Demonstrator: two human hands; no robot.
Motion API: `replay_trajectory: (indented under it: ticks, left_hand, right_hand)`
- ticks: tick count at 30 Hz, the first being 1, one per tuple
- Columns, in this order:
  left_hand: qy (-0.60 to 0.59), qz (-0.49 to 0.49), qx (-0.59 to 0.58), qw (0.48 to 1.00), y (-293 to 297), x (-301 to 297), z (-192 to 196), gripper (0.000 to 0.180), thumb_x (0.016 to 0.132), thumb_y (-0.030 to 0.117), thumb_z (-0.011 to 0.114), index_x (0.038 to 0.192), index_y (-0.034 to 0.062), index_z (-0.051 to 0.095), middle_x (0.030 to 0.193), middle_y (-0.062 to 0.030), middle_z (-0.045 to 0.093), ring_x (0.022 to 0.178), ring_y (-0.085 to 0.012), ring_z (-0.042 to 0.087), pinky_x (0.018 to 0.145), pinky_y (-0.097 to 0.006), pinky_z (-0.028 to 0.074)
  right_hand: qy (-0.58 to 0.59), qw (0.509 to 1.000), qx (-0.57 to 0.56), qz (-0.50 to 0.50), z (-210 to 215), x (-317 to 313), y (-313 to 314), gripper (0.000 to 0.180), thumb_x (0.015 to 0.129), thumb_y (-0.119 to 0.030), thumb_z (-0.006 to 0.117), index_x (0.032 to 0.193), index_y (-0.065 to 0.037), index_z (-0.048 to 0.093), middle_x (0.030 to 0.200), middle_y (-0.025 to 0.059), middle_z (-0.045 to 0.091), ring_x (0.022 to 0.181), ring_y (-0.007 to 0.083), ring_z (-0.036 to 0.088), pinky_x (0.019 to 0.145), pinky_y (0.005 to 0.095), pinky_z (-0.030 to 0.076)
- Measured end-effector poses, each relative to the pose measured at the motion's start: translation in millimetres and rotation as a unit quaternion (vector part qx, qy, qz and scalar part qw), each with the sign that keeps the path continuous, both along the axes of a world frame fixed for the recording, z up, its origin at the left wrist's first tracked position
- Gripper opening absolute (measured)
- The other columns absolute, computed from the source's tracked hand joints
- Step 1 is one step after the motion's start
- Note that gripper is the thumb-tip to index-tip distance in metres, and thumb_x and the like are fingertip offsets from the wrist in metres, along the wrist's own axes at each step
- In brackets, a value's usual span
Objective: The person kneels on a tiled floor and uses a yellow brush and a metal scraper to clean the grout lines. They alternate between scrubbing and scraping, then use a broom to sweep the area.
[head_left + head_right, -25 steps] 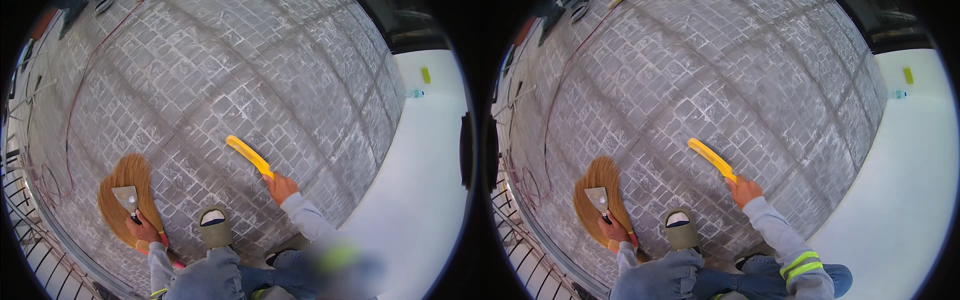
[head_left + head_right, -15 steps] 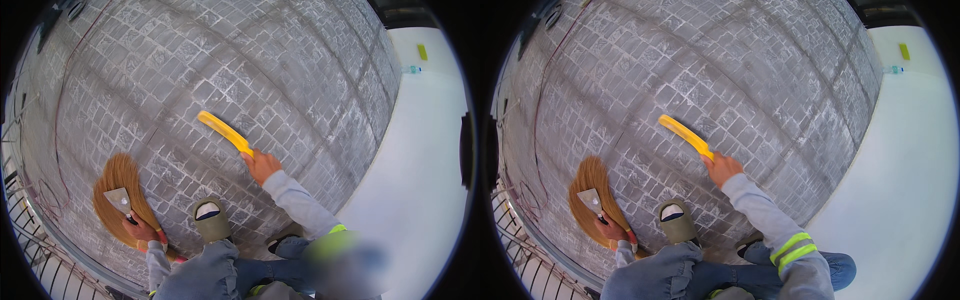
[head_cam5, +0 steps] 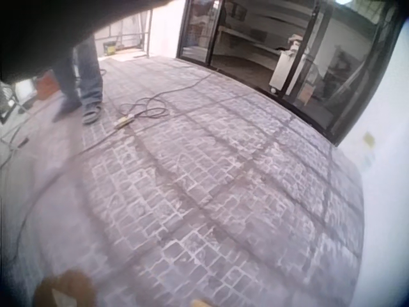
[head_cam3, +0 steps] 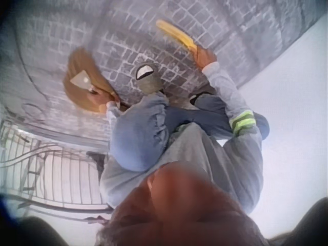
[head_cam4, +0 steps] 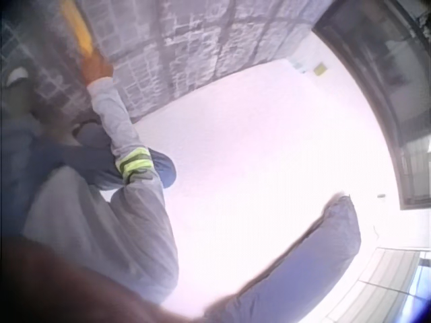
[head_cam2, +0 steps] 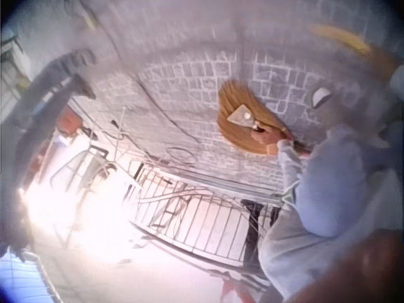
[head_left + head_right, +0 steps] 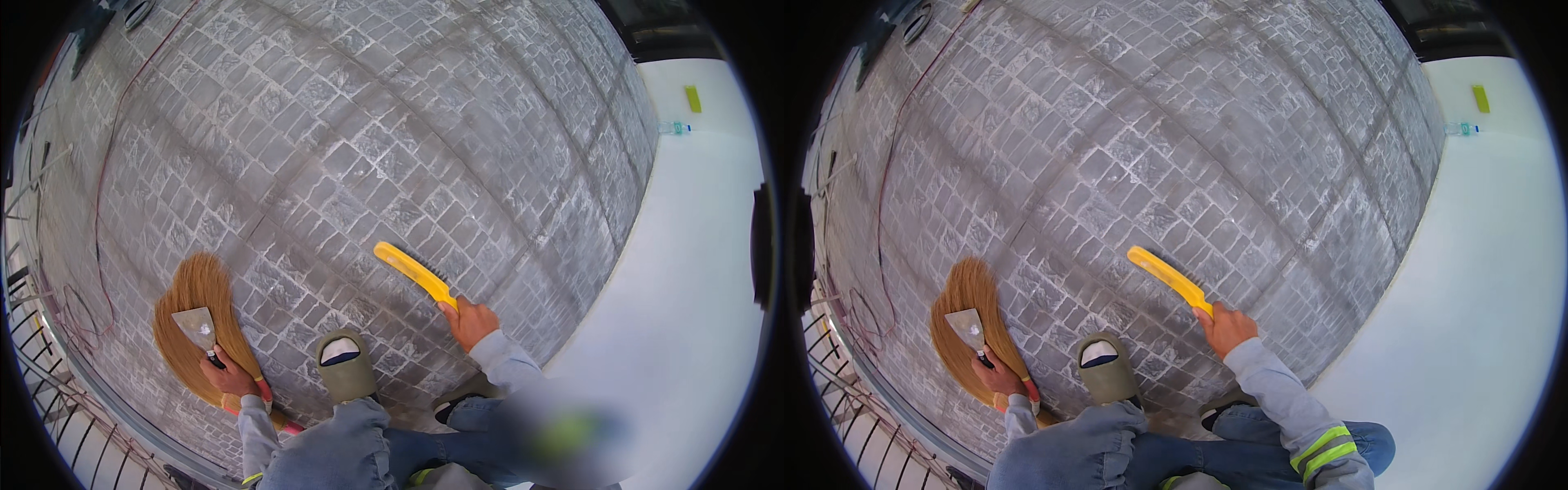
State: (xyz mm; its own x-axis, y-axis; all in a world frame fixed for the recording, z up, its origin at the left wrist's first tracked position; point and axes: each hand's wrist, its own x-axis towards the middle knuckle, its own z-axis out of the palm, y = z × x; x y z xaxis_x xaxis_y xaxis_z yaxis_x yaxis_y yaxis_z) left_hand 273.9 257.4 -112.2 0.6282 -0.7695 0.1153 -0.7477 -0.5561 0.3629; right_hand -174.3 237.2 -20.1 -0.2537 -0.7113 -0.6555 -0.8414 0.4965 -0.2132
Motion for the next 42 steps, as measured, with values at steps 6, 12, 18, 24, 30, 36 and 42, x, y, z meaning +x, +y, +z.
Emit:
replay_trajectory:
  ticks: [6,12,18,24,30,36,42]
  left_hand:
    - [-0.024,-0.015,-0.025,0.999,-3.0,-2.0,2.1,0.042,0.093,0.037,0.058,0.098,-0.0044,0.056,0.085,-0.0194,0.057,0.078,-0.0346,0.055,0.07,-0.043,0.042]
    - [-0.015,0.001,-0.003,1.0,-1.1,-0.7,-1.1,0.046,0.095,0.039,0.055,0.105,-0.005,0.056,0.094,-0.0221,0.059,0.086,-0.0363,0.057,0.078,-0.042,0.044]
    - [-0.02,0.009,0.039,0.999,2.6,4.6,-5.5,0.05,0.095,0.042,0.054,0.106,-0.0063,0.056,0.095,-0.022,0.059,0.087,-0.0383,0.056,0.076,-0.043,0.043]
    - [-0.048,-0.03,0.013,0.998,8.4,16.1,-14.3,0.056,0.095,0.046,0.052,0.117,-0.0059,0.055,0.108,-0.0242,0.06,0.098,-0.0392,0.056,0.084,-0.044,0.043]
    - [-0.068,-0.049,-0.009,0.996,9.0,24.8,-21.7,0.058,0.095,0.048,0.05,0.12,-0.0043,0.056,0.115,-0.024,0.059,0.106,-0.0383,0.055,0.089,-0.043,0.042]
    - [-0.065,-0.028,0.022,0.997,5.3,13.1,-11.3,0.064,0.094,0.054,0.047,0.117,-0.0052,0.056,0.112,-0.0233,0.059,0.104,-0.0378,0.055,0.088,-0.043,0.042]
    - [0.096,-0.091,0.074,0.988,0.8,35.0,28.5,0.066,0.092,0.055,0.05,0.106,-0.0097,0.054,0.08,-0.0188,0.057,0.075,-0.0298,0.053,0.072,-0.04,0.043]
  right_hand:
    - [-0.03,0.984,-0.171,-0.049,-74.4,68.4,-153.4,0.059,0.094,-0.056,0.043,0.086,0.0,0.061,0.078,0.0249,0.064,0.074,0.0447,0.062,0.065,0.0512,0.05]
    - [-0.042,0.996,-0.08,0.023,-47.2,6.6,-106.7,0.06,0.094,-0.056,0.042,0.086,0.0,0.063,0.075,0.0236,0.064,0.07,0.043,0.063,0.064,0.0508,0.05]
    - [0.028,0.995,0.044,0.082,-7.2,-97.8,78.7,0.059,0.092,-0.059,0.043,0.095,-0.004,0.063,0.064,0.018,0.063,0.058,0.0395,0.062,0.057,0.0496,0.049]
    - [0.07,0.969,0.211,0.112,113.5,-218.6,141.5,0.057,0.093,-0.057,0.044,0.097,-0.004,0.064,0.063,0.0149,0.062,0.056,0.033,0.062,0.057,0.042,0.051]
    - [-0.075,0.984,-0.043,-0.158,111.3,-174.3,175.6,0.042,0.095,-0.044,0.052,0.09,-0.002,0.054,0.055,0.0109,0.048,0.047,0.0232,0.05,0.05,0.0379,0.04]
    - [-0.169,0.963,-0.136,-0.162,26.0,-142.3,178.9,0.037,0.096,-0.039,0.051,0.096,-0.002,0.055,0.057,0.0123,0.049,0.047,0.0268,0.05,0.049,0.0394,0.039]
    - [-0.171,0.976,-0.134,-0.02,8.1,-160.4,175.3,0.035,0.094,-0.039,0.054,0.101,-0.004,0.057,0.062,0.0146,0.057,0.056,0.0316,0.06,0.051,0.0407,0.044]
